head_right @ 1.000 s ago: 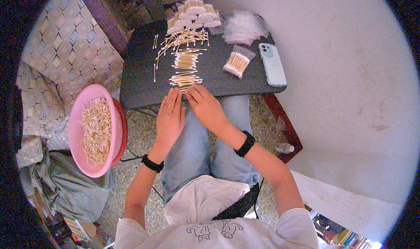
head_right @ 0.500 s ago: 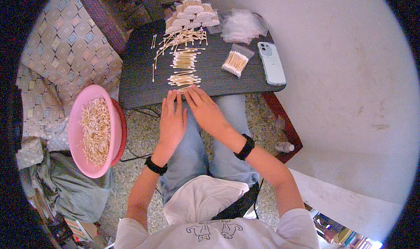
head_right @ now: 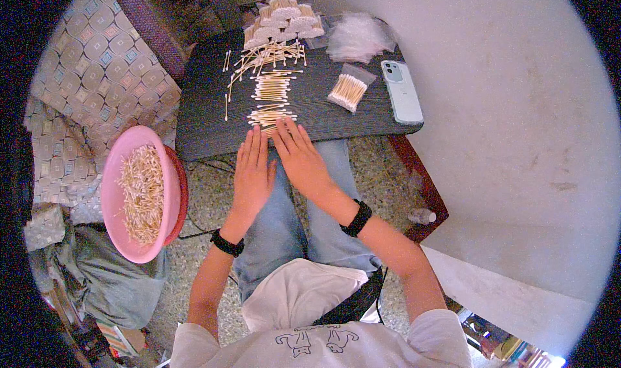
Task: Packing bundles of cotton swabs into small plastic bags.
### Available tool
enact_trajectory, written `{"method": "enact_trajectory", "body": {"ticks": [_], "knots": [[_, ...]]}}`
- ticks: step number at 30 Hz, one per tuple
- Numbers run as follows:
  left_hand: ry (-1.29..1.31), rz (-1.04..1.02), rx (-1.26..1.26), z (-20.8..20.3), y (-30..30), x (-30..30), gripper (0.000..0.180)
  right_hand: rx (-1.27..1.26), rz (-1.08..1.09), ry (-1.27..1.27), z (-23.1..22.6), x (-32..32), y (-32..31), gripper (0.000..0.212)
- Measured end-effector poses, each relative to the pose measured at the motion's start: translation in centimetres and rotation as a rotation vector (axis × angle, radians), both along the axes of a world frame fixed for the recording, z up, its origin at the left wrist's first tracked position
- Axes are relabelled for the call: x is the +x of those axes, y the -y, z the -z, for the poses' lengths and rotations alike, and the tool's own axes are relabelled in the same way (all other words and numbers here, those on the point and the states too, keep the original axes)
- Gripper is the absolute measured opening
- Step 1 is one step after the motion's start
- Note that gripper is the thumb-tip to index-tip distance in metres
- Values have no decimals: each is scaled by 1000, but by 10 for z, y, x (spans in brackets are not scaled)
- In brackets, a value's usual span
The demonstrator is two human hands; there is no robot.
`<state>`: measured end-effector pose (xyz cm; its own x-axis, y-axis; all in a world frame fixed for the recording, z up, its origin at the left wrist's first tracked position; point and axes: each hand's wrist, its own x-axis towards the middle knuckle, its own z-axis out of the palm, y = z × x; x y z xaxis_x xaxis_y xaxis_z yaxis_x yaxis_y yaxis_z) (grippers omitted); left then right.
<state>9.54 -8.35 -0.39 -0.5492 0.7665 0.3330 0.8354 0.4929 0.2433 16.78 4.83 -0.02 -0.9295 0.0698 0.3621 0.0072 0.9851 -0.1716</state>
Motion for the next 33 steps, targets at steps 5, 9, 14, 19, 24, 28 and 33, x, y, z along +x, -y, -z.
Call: {"method": "enact_trajectory", "body": {"ticks": [5, 9, 14, 19, 24, 28, 33], "knots": [[-4, 11, -20, -3, -2, -4, 65, -10, 18, -6, 0, 0, 1, 49], [-34, 13, -42, -7, -4, -5, 65, -54, 5, -5, -2, 3, 2, 50], [-50, -5, -29, -1, -6, -7, 60, -114, -7, -17, -3, 4, 2, 48], [-54, -15, -4, -1, -8, -7, 58, -147, 27, -67, -5, 3, -1, 48], [-32, -11, -2, 0, -9, -8, 60, -87, 234, -108, 4, 6, -3, 52], [-44, -10, -27, 0, -9, -6, 62, -115, 186, -7, 6, 6, -5, 54], [-97, -34, -86, 0, -8, -6, 63, -11, 125, 10, 2, -1, 1, 56]]}}
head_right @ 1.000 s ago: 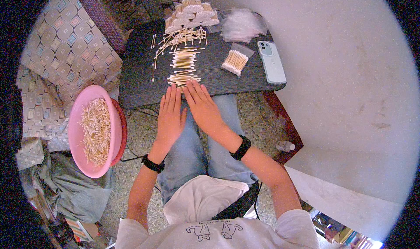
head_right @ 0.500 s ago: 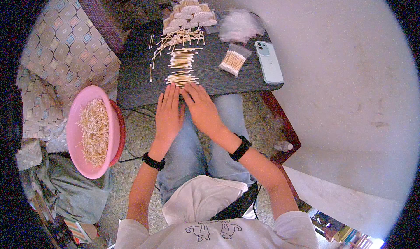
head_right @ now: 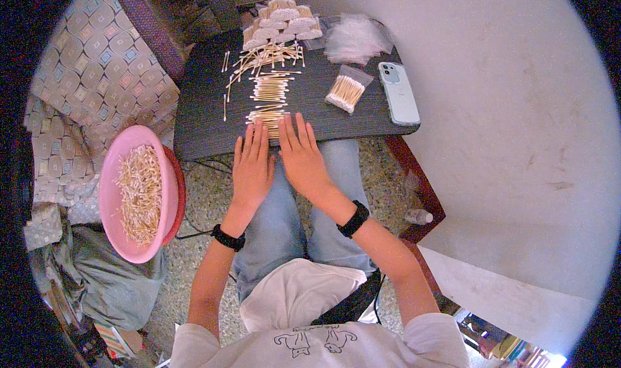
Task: Packing bundles of cotton swabs into small plastic bags.
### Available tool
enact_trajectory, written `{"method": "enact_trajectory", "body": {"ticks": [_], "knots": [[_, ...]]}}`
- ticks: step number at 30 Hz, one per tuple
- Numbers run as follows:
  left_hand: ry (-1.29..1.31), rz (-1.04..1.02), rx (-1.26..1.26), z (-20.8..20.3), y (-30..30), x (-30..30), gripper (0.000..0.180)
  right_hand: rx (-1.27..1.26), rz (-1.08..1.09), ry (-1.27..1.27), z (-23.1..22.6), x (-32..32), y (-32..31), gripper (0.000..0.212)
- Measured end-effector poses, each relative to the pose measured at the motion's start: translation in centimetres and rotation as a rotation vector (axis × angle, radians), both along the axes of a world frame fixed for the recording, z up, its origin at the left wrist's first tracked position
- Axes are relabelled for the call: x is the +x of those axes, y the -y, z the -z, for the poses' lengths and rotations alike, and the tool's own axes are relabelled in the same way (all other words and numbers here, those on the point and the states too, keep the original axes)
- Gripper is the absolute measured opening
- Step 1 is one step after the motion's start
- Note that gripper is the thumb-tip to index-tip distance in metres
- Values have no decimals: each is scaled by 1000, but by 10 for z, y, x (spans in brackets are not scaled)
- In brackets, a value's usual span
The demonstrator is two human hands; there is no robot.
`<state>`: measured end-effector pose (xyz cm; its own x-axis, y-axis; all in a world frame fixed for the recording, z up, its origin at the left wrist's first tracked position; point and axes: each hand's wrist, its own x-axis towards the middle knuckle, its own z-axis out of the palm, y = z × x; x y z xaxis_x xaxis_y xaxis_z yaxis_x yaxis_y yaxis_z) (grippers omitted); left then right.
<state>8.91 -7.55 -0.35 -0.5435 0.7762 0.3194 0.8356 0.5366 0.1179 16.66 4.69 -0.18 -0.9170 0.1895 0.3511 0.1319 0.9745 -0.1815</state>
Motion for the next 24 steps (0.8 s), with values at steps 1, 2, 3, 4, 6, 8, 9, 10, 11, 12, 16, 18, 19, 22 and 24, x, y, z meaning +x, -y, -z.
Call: {"method": "enact_trajectory", "body": {"ticks": [1, 2, 3, 4, 6, 8, 9, 10, 11, 12, 16, 18, 19, 22, 24], "knots": [[-1, -1, 0, 0, 0, -1, 63, -52, -4, -48, -1, -1, 1, 57], [5, 5, -2, -1, -1, -1, 63, -103, -7, -94, -2, -2, 1, 58], [10, 11, -5, -1, -1, -1, 62, -103, -7, -93, -4, -3, 1, 58], [11, 12, -5, -1, -2, -2, 62, -100, -19, -89, -5, -5, -1, 57], [45, -25, 56, -6, -5, -3, 62, -97, -29, -85, -5, -9, -3, 57], [29, -21, 39, -4, -7, -4, 62, -25, -41, -25, -2, -15, -3, 60], [13, -19, 22, -2, -6, -5, 63, -26, -41, -26, -1, -15, -2, 60], [12, -18, 21, 0, -6, -5, 63, 0, -31, 6, 0, -14, -1, 59], [5, -13, 14, 2, -6, -5, 62, 26, -24, 38, 0, -14, -1, 58], [-2, -7, 7, 3, -5, -6, 62, 24, -27, 38, 1, -14, 0, 58], [11, -2, 46, 6, -6, -5, 62, -25, -75, -19, 4, -13, -6, 55], [-3, -11, 63, 5, -5, -5, 61, -66, -108, -62, 5, -14, -7, 55], [-4, -12, 63, 5, -5, -4, 61, -67, -111, -65, 6, -15, -7, 54], [10, -20, 94, -1, -8, -2, 62, -76, -113, -65, 6, -14, -9, 55], [-16, 4, 43, -1, -6, -5, 62, -88, -122, -66, 2, -15, -7, 55]]}}
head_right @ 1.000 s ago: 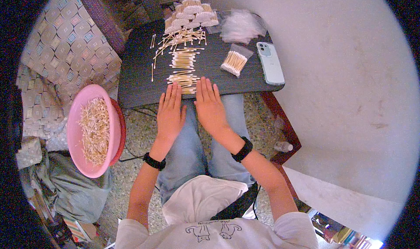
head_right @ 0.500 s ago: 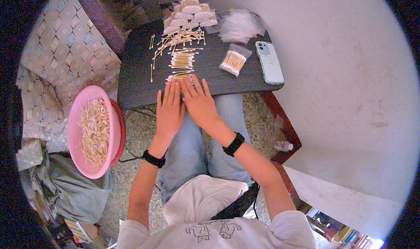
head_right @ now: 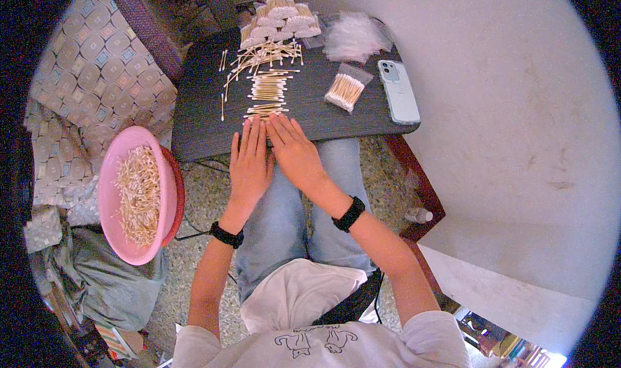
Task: Packing bundles of cotton swabs into small plastic bags.
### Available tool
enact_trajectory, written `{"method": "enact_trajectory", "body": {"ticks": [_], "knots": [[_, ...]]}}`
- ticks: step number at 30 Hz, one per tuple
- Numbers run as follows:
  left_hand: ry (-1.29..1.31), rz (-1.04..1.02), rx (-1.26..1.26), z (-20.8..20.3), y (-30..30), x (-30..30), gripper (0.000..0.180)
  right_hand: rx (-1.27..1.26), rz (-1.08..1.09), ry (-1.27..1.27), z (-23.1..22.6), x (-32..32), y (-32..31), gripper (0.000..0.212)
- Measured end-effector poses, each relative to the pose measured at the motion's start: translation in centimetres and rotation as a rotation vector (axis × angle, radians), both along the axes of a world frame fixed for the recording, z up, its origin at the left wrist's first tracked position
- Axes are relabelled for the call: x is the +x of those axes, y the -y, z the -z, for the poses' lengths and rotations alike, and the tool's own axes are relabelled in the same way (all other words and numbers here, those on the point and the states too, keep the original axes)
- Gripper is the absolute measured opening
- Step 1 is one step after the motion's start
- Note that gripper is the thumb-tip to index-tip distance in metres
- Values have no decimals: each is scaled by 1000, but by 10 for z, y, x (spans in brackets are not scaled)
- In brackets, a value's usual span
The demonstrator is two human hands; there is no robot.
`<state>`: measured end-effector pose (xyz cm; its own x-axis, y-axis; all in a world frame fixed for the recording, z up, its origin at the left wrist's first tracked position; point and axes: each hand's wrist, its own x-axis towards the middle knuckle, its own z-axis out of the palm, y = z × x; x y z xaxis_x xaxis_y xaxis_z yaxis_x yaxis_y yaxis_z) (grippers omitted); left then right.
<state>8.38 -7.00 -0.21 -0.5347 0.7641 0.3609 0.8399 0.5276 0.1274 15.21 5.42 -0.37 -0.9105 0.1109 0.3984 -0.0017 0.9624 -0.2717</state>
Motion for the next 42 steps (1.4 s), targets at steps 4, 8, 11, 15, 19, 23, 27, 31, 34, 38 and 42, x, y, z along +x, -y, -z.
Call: {"method": "enact_trajectory", "body": {"ticks": [4, 8, 11, 15, 19, 23, 27, 31, 34, 38, 42], "knots": [[1, 16, 0, -2, -4, -3, 65, -67, 1, -3, -6, -2, -2, 58], [-3, 15, -10, -1, -7, -5, 67, -110, -16, -1, -8, -1, -6, 60], [12, 27, 6, -2, -8, -7, 68, -25, -11, -13, -4, -3, -8, 65], [60, 65, 50, -3, -11, -14, 71, 22, 6, -41, -3, -5, -8, 69], [36, 72, 32, -3, -11, -18, 73, 116, 24, 0, -2, -8, -12, 74], [38, 78, 20, -6, -10, -22, 70, -27, -36, 60, -9, -11, -18, 76], [34, 73, 44, -4, -10, -24, 70, 6, -37, 16, -12, -12, -18, 75], [45, 86, 85, -6, -10, -27, 70, 84, -5, 0, -10, -16, -22, 69], [77, 106, 74, -9, -12, -30, 72, 85, 18, 12, -6, -19, -25, 65], [106, 106, 75, -8, -11, -31, 75, 109, 42, -1, -4, -21, -21, 63], [96, 66, 23, -4, -9, -24, 74, 108, 21, 22, -3, -14, -18, 63]]}}
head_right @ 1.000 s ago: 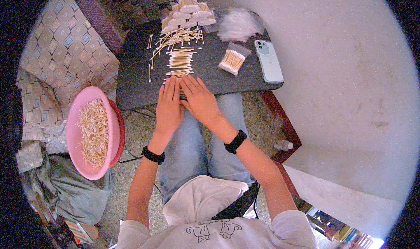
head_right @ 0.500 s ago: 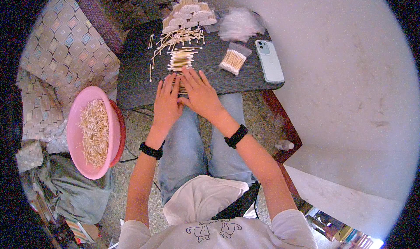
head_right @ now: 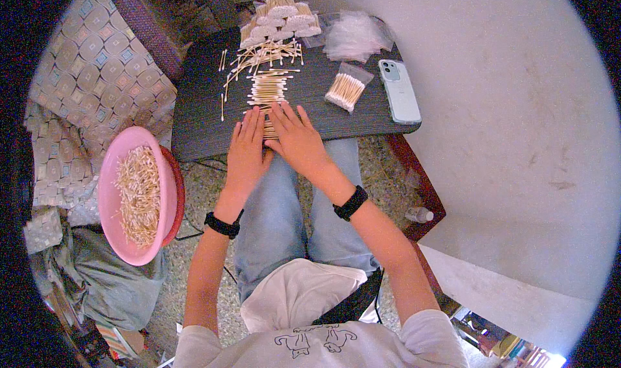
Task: Packing bundles of cotton swabs into small plastic bags.
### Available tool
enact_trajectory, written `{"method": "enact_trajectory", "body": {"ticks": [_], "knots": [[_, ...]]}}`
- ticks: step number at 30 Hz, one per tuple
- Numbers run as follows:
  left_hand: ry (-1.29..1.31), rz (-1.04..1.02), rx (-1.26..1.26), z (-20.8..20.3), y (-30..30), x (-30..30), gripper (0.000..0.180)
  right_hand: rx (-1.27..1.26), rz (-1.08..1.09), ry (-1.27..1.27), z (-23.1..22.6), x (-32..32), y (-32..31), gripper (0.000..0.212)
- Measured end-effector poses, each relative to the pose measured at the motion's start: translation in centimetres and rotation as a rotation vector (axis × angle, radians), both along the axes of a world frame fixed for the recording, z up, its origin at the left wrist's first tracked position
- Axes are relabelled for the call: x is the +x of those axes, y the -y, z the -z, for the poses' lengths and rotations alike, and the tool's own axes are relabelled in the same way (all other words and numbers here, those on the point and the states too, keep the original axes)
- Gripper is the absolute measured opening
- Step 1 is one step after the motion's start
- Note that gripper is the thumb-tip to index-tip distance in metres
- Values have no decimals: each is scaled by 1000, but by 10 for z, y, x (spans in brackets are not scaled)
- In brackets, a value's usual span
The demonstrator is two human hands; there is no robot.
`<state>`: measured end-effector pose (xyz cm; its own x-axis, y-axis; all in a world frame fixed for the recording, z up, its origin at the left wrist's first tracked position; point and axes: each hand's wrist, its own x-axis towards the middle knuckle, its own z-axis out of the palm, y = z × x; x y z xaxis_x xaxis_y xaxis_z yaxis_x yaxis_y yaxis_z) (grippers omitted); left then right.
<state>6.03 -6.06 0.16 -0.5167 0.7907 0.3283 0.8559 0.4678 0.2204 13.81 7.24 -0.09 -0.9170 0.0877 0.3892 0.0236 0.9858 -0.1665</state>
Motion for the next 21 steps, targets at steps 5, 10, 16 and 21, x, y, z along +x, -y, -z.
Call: {"method": "enact_trajectory", "body": {"ticks": [5, 10, 16, 21], "knots": [[-25, -2, 15, 2, 2, 7, 70, -6, -27, 29, 0, 7, 0, 64], [-56, -29, -37, 6, 2, 15, 64, -67, -56, 75, 0, 14, -1, 58], [-136, -40, -2, 11, 3, 16, 53, -80, -80, 58, -1, 17, 1, 52], [-154, -38, 17, 10, 0, 17, 51, -8, -74, -13, -3, 16, -1, 45]]}}
